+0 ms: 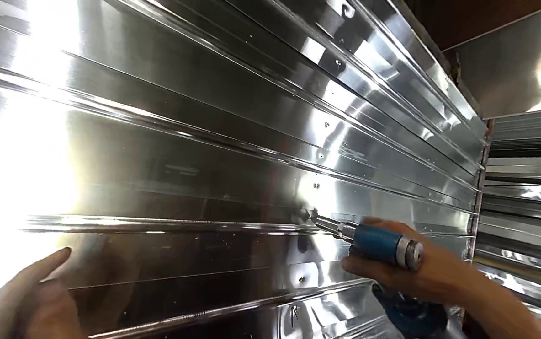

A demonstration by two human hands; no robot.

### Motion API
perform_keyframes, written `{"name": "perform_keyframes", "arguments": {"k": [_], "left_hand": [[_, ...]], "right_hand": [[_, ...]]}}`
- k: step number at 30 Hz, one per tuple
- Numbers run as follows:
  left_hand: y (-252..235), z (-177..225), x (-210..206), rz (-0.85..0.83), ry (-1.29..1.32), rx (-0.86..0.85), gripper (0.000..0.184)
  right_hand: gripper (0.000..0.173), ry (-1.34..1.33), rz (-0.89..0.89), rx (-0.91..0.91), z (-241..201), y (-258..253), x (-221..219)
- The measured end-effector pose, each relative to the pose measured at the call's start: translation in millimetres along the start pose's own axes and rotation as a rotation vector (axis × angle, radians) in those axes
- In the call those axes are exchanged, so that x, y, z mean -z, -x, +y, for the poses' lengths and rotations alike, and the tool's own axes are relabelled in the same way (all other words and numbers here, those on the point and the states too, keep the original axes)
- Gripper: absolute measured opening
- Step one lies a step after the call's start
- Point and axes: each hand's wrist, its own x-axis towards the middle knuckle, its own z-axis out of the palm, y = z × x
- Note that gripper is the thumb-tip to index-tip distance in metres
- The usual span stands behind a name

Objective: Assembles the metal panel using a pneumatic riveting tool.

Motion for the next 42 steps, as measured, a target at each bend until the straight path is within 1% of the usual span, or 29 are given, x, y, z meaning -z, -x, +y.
{"name": "perform_keyframes", "arguments": {"k": [1,2,3,4,5,7,8,9,10,12,13,14,16,17,18,19,21,22,24,26,28,30,32,33,35,37,38,40,42], "left_hand": [[4,-2,-2,-0.011,-0.014,-0.023,0.023],[8,-2,-3,-0.016,-0.032,-0.038,0.023],[11,-2,-4,-0.011,-0.057,-0.039,0.022],[11,0,-6,0.007,-0.079,-0.032,0.021],[10,2,-7,0.03,-0.086,-0.025,0.021],[10,0,-9,0.034,-0.072,-0.029,0.025],[12,-4,-10,0.036,-0.062,-0.032,0.028],[15,-6,-10,0.047,-0.077,-0.033,0.03],[20,-9,-9,0.056,-0.1,-0.041,0.032],[23,-11,-7,0.087,-0.083,-0.054,0.034],[21,-7,-5,0.088,-0.034,-0.029,0.034],[21,4,1,0.071,0.043,0.044,0.034],[31,47,21,-0.001,0.307,0.267,0.027],[45,71,32,-0.071,0.501,0.403,0.024],[67,98,42,-0.166,0.713,0.581,0.025],[91,123,51,-0.28,0.939,0.768,0.032],[132,163,62,-0.55,1.313,1.059,0.055],[153,179,68,-0.657,1.425,1.159,0.063],[192,202,77,-0.804,1.506,1.225,0.064],[226,218,85,-0.871,1.473,1.137,0.06],[251,227,86,-0.897,1.321,0.964,0.056],[269,230,87,-0.933,1.176,0.818,0.056],[275,231,91,-0.948,1.068,0.717,0.053],[276,230,91,-0.95,1.072,0.7,0.048],[273,227,93,-0.952,1.117,0.774,0.034],[270,223,93,-0.919,1.082,0.85,0.033],[271,222,92,-0.902,1.048,0.836,0.032],[278,226,91,-0.912,1.041,0.685,0.026],[283,237,90,-0.894,1.079,0.542,0.021]], "right_hand": [[0.038,0.003,-0.072,-0.038,-8,-8,7],[0.03,-0.083,-0.104,-0.081,-17,-16,10],[0.022,-0.161,-0.106,-0.129,-27,-21,11],[0.017,-0.164,-0.076,-0.155,-33,-23,11],[0.015,-0.102,-0.031,-0.117,-34,-24,9],[0.019,0.094,0.098,0.058,-22,-17,-5],[0.018,0.136,0.163,0.154,-13,-15,-16],[0.016,0.11,0.188,0.196,-5,-14,-24],[0.013,0.031,0.174,0.163,-1,-12,-29],[0.01,-0.208,0.12,-0.025,-5,0,-30],[0.011,-0.31,0.13,-0.049,-9,15,-28],[0.017,-0.383,0.159,0.012,-9,38,-27],[0.034,-0.488,0.219,0.211,-8,97,-34],[0.037,-0.503,0.234,0.276,-14,127,-44],[0.034,-0.494,0.271,0.287,-24,159,-58],[0.031,-0.464,0.279,0.3,-33,188,-73],[0.029,-0.437,0.202,0.397,-34,227,-102],[0.03,-0.413,0.148,0.409,-31,242,-118],[0.034,-0.383,0.067,0.411,-14,265,-153],[0.032,-0.4,0.111,0.391,-7,287,-188],[0.035,-0.408,0.21,0.388,-6,301,-216],[0.034,-0.389,0.296,0.406,-6,311,-235],[0.033,-0.357,0.384,0.404,-2,318,-249],[0.033,-0.355,0.425,0.391,3,320,-255],[0.033,-0.42,0.476,0.354,18,323,-263],[0.032,-0.548,0.536,0.332,30,324,-268],[0.031,-0.633,0.593,0.34,34,323,-270],[0.03,-0.789,0.709,0.34,37,321,-275],[0.03,-0.891,0.765,0.338,37,320,-279]]}}
